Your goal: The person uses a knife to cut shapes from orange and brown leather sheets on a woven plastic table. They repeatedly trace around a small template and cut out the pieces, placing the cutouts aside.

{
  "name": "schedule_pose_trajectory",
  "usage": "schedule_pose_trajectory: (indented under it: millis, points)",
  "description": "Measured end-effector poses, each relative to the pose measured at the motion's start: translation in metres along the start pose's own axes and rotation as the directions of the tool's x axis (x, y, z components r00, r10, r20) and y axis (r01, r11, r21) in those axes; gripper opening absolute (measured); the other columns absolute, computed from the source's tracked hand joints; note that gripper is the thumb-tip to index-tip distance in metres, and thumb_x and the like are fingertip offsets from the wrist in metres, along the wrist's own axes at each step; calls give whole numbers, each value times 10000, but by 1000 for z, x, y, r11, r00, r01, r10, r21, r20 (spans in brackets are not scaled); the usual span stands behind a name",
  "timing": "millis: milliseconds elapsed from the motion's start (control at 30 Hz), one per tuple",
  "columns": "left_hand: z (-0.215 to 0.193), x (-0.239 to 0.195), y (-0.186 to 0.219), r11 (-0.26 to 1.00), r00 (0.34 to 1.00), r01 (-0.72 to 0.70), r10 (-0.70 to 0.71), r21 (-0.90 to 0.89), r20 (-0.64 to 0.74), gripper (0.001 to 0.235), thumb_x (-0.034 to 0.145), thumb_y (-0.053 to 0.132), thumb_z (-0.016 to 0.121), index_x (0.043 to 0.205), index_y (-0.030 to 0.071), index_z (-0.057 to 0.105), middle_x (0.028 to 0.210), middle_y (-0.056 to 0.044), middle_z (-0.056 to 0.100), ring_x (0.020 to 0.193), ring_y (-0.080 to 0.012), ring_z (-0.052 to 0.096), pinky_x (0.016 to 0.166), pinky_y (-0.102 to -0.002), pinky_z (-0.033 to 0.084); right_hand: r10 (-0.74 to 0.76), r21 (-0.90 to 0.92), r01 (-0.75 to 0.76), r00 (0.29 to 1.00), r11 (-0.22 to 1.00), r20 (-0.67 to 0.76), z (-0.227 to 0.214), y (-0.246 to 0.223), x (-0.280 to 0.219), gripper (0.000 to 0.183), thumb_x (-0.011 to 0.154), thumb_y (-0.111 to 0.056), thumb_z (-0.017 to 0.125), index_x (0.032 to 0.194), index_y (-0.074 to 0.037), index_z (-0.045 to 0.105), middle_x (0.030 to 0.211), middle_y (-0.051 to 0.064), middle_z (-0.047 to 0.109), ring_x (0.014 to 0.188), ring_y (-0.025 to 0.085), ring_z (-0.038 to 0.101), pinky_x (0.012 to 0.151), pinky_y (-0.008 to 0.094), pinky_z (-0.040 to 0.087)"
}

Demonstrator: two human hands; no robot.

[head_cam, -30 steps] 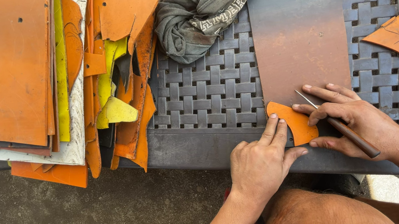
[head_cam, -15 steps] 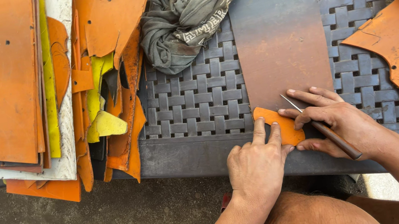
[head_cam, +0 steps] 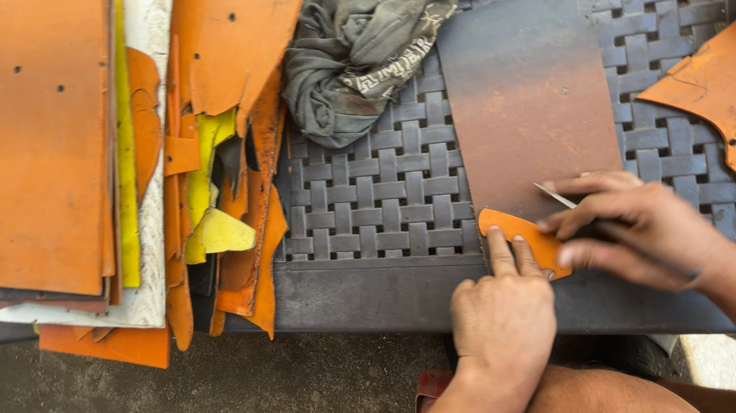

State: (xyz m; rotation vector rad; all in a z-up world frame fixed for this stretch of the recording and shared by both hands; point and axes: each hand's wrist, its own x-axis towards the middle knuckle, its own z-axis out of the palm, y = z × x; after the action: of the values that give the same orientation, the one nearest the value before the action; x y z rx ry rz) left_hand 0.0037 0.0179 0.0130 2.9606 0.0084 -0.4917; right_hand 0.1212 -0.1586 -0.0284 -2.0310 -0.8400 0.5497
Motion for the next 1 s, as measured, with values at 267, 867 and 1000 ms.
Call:
schedule_pose_trajectory:
  millis: [267,867,1000]
  points:
    - [9,12,20,1000,995,-18,20,-21,96,359,875,152,602,1151,-34,733,1374,-421,523,916,-352,745,507,-434,558,379,419,-392,918,819,117,-1,-18,73,420,1020,-329,514,984,17,749,863,111,784,812,176,688,779,354,565]
    - [-1,16,18,997,994,11,-2,-78,106,275,890,158,620,1039,10,796,1392,-361,542,948,-375,746,440,-469,575,390,178,-409,911,895,134,7,-27,61,385,984,-292,555,921,20,771,813,105,815,771,156,751,739,320,606]
    - [-1,17,14,994,992,30,-17,-103,126,272,875,166,614,1006,20,802,1414,-345,521,812,-342,765,444,-484,576,417,55,-419,908,907,37,1,-37,28,353,961,-297,564,912,-17,774,798,118,806,743,187,771,726,334,600]
